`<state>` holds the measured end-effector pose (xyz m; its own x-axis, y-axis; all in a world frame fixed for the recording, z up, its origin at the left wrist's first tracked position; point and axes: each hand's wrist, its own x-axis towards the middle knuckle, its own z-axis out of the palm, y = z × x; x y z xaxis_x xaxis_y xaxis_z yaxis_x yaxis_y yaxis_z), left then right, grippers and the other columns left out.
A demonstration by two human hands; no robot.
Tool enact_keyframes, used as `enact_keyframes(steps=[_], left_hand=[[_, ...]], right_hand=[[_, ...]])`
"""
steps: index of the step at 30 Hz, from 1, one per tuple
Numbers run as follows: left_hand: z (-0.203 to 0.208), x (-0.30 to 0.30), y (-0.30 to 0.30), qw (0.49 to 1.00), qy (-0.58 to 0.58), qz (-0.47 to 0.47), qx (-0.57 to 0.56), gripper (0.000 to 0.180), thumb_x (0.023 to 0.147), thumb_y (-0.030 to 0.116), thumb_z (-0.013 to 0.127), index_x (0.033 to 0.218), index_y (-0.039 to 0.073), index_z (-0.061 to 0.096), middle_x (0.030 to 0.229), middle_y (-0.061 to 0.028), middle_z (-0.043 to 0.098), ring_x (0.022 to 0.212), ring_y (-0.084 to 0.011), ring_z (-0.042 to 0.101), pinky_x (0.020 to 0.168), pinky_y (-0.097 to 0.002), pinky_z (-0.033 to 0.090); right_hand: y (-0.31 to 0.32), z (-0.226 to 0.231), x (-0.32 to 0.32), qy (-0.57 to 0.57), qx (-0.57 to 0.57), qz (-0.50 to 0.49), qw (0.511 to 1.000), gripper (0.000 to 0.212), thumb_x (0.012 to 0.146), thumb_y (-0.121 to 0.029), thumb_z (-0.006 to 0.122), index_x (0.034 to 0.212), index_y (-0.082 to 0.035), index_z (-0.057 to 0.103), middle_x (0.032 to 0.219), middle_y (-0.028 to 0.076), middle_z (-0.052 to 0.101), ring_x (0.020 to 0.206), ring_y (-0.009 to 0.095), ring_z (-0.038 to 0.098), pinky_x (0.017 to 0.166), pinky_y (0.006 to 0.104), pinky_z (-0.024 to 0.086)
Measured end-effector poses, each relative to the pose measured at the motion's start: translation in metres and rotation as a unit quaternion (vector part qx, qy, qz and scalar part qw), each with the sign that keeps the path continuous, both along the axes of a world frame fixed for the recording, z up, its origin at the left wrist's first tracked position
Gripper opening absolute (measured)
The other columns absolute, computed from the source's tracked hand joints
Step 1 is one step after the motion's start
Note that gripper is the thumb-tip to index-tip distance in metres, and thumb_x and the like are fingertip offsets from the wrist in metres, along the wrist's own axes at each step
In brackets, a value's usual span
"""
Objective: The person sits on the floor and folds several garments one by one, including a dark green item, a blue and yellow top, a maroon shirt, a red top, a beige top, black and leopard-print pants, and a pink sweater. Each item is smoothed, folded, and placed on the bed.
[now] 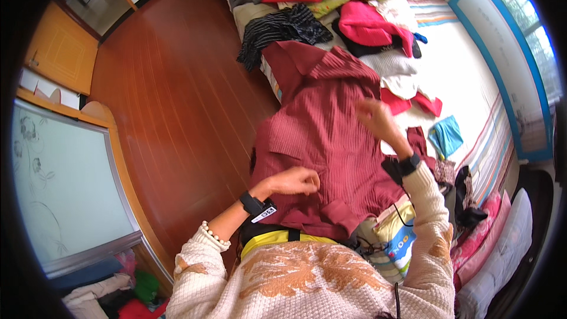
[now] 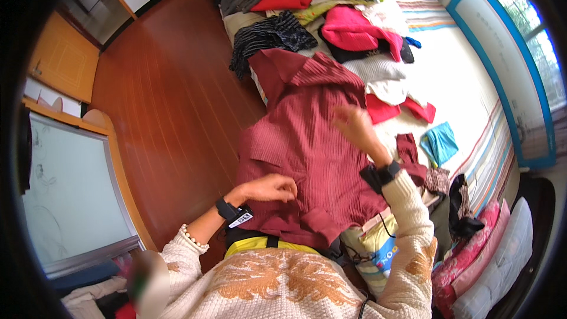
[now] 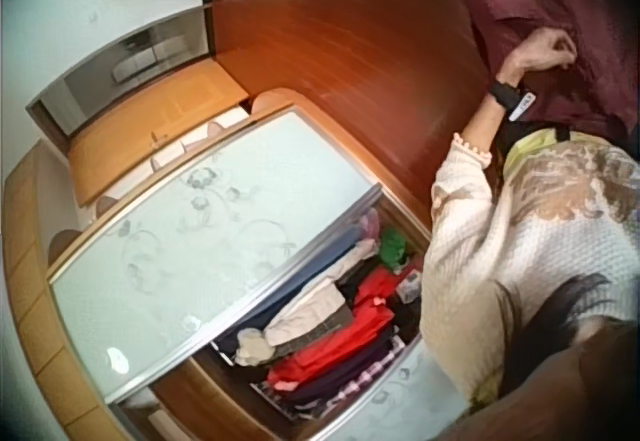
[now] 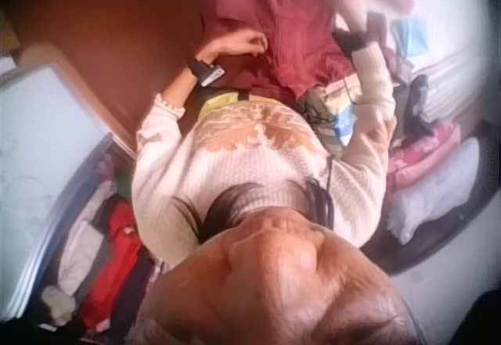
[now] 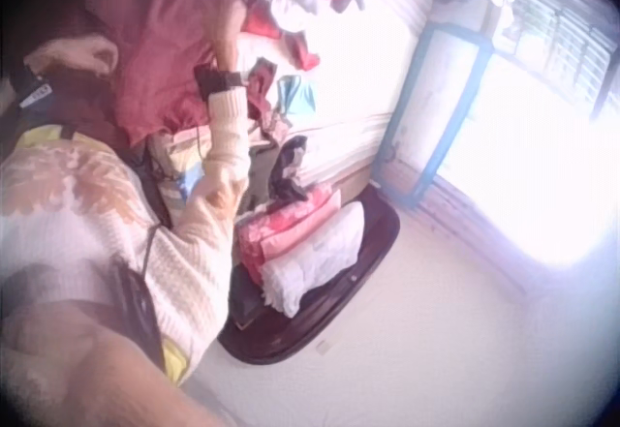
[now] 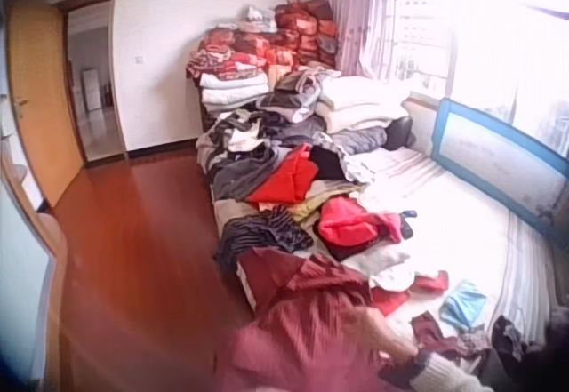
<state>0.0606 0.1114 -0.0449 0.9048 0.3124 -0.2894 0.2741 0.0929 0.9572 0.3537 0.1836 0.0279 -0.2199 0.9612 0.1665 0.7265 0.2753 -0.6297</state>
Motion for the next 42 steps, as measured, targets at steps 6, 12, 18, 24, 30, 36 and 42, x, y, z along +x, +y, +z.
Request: enact_keyframes(steps=[6, 12, 18, 24, 30, 36, 42], left_hand=[[-0.004, -0.042, 0.041, 0.898, 0.123, 0.405, 0.122, 0.008, 0.084, 0.005, 0.060, 0.089, 0.000, 0.062, 0.079, -0.0058, 0.067, 0.071, -0.0128, 0.064, 0.066, -0.0273, 0.052], [-0.022, -0.043, 0.034, 0.834, 0.093, 0.478, 0.258, 0.007, 0.080, 0.003, 0.061, 0.087, 0.004, 0.059, 0.079, -0.0079, 0.061, 0.071, -0.0210, 0.062, 0.065, -0.0330, 0.050], [-0.034, -0.021, 0.025, 0.776, 0.102, 0.474, 0.404, 0.022, 0.075, 0.004, 0.062, 0.097, 0.010, 0.058, 0.082, -0.0061, 0.054, 0.076, -0.0249, 0.055, 0.068, -0.0386, 0.043], [-0.037, -0.018, 0.020, 0.767, 0.125, 0.444, 0.446, 0.025, 0.074, 0.005, 0.063, 0.097, 0.014, 0.064, 0.080, -0.0043, 0.050, 0.076, -0.0230, 0.053, 0.066, -0.0380, 0.040], [-0.042, -0.014, 0.020, 0.766, 0.118, 0.437, 0.457, 0.016, 0.072, 0.006, 0.064, 0.085, 0.015, 0.065, 0.079, -0.0016, 0.050, 0.075, -0.0212, 0.053, 0.064, -0.0368, 0.039], [-0.043, -0.013, 0.019, 0.761, 0.119, 0.441, 0.460, 0.016, 0.071, 0.006, 0.065, 0.085, 0.015, 0.064, 0.079, -0.0014, 0.050, 0.075, -0.0207, 0.053, 0.064, -0.0369, 0.038], [-0.042, -0.016, 0.021, 0.774, 0.119, 0.423, 0.457, 0.021, 0.073, 0.008, 0.065, 0.092, 0.014, 0.062, 0.081, -0.0025, 0.049, 0.077, -0.0205, 0.053, 0.064, -0.0369, 0.039]], right_hand=[[0.152, -0.024, 0.005, -0.120, 0.109, -0.147, 0.976, 0.059, 0.070, -0.035, 0.077, 0.115, -0.001, 0.061, 0.101, 0.024, 0.063, 0.101, 0.035, 0.061, 0.087, 0.0413, 0.047], [0.199, -0.017, 0.004, -0.131, -0.109, -0.056, 0.984, 0.039, 0.063, -0.030, 0.082, 0.085, 0.000, 0.070, 0.069, 0.010, 0.067, 0.065, 0.024, 0.064, 0.064, 0.0361, 0.049], [0.243, 0.027, 0.091, 0.390, 0.024, -0.201, 0.898, 0.020, 0.086, -0.014, 0.066, 0.100, 0.001, 0.069, 0.088, 0.005, 0.067, 0.073, 0.011, 0.059, 0.070, 0.0228, 0.049], [0.249, -0.020, 0.147, 0.172, -0.080, -0.450, 0.873, 0.026, 0.083, -0.023, 0.069, 0.104, -0.009, 0.065, 0.088, 0.007, 0.066, 0.077, 0.020, 0.062, 0.073, 0.0317, 0.051], [0.238, 0.025, 0.047, -0.203, 0.395, -0.205, 0.872, 0.041, 0.077, -0.013, 0.058, 0.118, -0.011, 0.057, 0.117, 0.013, 0.060, 0.106, 0.035, 0.056, 0.092, 0.0426, 0.045], [0.270, -0.019, -0.079, -0.249, 0.181, 0.042, 0.950, 0.061, 0.071, -0.033, 0.077, 0.122, -0.005, 0.057, 0.127, 0.019, 0.052, 0.120, 0.037, 0.046, 0.101, 0.0426, 0.039], [0.299, -0.042, -0.104, -0.364, 0.015, 0.057, 0.930, 0.049, 0.069, -0.038, 0.077, 0.104, -0.006, 0.066, 0.091, 0.018, 0.066, 0.089, 0.037, 0.062, 0.080, 0.0440, 0.049]])
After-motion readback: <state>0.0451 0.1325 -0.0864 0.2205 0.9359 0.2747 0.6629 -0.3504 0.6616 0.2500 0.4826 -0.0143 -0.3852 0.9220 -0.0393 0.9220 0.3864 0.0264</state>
